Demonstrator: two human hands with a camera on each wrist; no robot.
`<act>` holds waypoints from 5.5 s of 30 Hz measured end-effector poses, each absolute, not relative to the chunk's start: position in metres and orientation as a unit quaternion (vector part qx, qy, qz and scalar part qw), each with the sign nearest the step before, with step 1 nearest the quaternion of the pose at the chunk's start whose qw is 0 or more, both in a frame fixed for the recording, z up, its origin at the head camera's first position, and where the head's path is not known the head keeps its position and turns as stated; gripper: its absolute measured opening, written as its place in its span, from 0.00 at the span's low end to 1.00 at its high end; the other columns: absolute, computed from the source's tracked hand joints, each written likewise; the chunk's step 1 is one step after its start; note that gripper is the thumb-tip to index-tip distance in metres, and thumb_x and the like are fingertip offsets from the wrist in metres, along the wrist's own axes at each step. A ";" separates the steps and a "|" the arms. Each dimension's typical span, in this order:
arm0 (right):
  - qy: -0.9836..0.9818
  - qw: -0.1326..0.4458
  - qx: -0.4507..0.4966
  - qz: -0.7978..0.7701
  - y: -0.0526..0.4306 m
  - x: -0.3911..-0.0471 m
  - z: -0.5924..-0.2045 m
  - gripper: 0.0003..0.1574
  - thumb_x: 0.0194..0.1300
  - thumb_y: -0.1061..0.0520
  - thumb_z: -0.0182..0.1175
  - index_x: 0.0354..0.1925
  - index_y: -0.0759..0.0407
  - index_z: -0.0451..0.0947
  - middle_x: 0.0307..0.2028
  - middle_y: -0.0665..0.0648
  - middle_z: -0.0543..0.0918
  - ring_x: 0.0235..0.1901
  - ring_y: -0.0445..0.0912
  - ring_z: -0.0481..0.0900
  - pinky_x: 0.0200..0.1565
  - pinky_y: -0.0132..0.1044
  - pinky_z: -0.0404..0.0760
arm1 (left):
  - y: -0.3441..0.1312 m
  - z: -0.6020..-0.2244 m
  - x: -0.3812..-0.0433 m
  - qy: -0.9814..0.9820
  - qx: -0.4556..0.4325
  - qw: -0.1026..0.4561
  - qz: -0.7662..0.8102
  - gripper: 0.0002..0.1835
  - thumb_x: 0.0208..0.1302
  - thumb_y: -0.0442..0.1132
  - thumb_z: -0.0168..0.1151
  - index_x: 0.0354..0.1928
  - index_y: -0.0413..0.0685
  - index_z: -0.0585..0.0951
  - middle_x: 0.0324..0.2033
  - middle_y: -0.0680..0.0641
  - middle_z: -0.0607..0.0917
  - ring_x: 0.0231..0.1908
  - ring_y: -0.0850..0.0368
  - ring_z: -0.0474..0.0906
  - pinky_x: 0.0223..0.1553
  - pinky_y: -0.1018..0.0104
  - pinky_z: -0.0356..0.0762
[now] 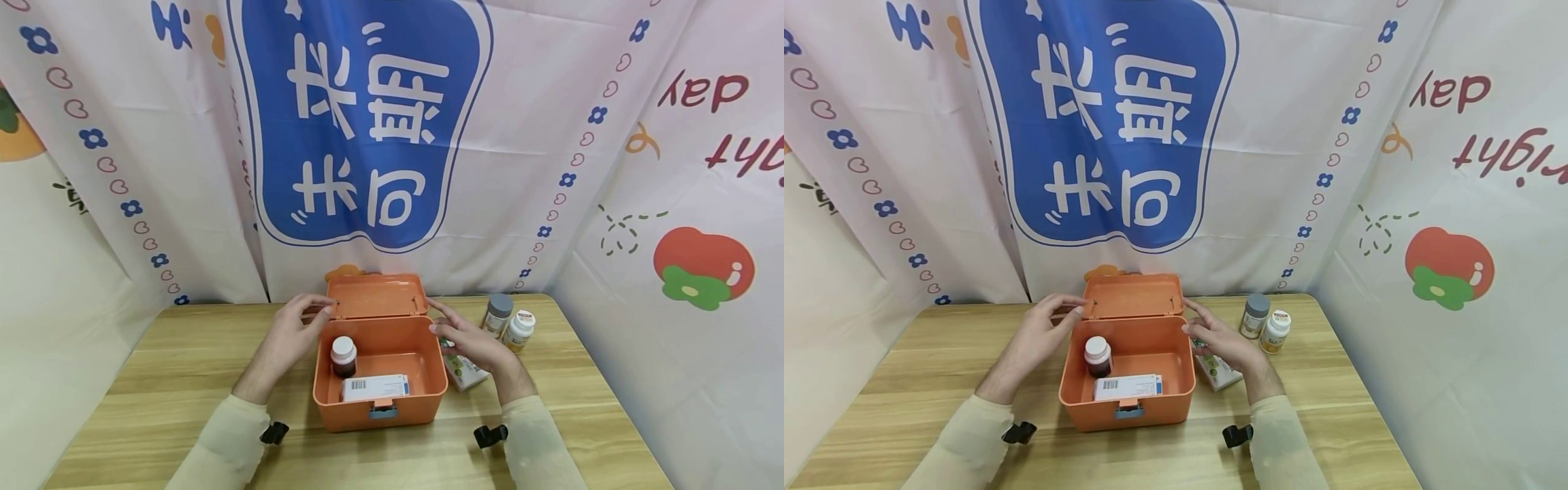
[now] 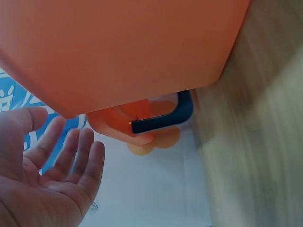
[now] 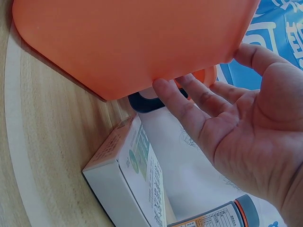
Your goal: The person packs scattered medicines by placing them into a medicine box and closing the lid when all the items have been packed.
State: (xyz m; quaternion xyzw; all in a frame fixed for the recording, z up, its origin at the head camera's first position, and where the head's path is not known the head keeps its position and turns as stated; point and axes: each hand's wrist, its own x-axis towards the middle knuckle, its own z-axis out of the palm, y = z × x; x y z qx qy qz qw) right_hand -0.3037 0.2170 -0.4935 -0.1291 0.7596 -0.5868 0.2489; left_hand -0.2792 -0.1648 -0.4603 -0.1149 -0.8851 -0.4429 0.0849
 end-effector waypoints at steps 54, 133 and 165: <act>0.765 0.176 -0.174 -0.594 0.220 -0.300 -0.481 0.41 0.83 0.49 0.55 0.84 0.45 0.51 0.73 0.64 0.74 0.72 0.59 0.75 0.72 0.57 0.77 | -0.172 -0.502 -0.281 -0.846 -0.070 -0.035 -0.528 0.31 0.82 0.59 0.51 0.77 0.54 0.64 0.59 0.35 0.87 0.58 0.45 0.85 0.54 0.56 0.86; 0.860 -0.024 -0.042 -0.508 0.336 -0.317 -0.451 0.40 0.84 0.43 0.50 0.83 0.54 0.53 0.77 0.66 0.68 0.74 0.65 0.70 0.59 0.50 0.83 | -0.170 -0.503 -0.281 -0.837 -0.061 -0.034 -0.542 0.30 0.81 0.59 0.52 0.77 0.57 0.64 0.57 0.36 0.88 0.57 0.45 0.86 0.59 0.53 0.82; 0.925 0.038 -0.053 -0.373 0.339 -0.327 -0.482 0.48 0.75 0.40 0.64 0.81 0.57 0.59 0.77 0.72 0.67 0.75 0.72 0.66 0.72 0.67 0.72 | -0.170 -0.502 -0.281 -0.834 -0.059 -0.040 -0.547 0.31 0.81 0.60 0.53 0.77 0.57 0.63 0.59 0.34 0.87 0.58 0.44 0.86 0.61 0.48 0.83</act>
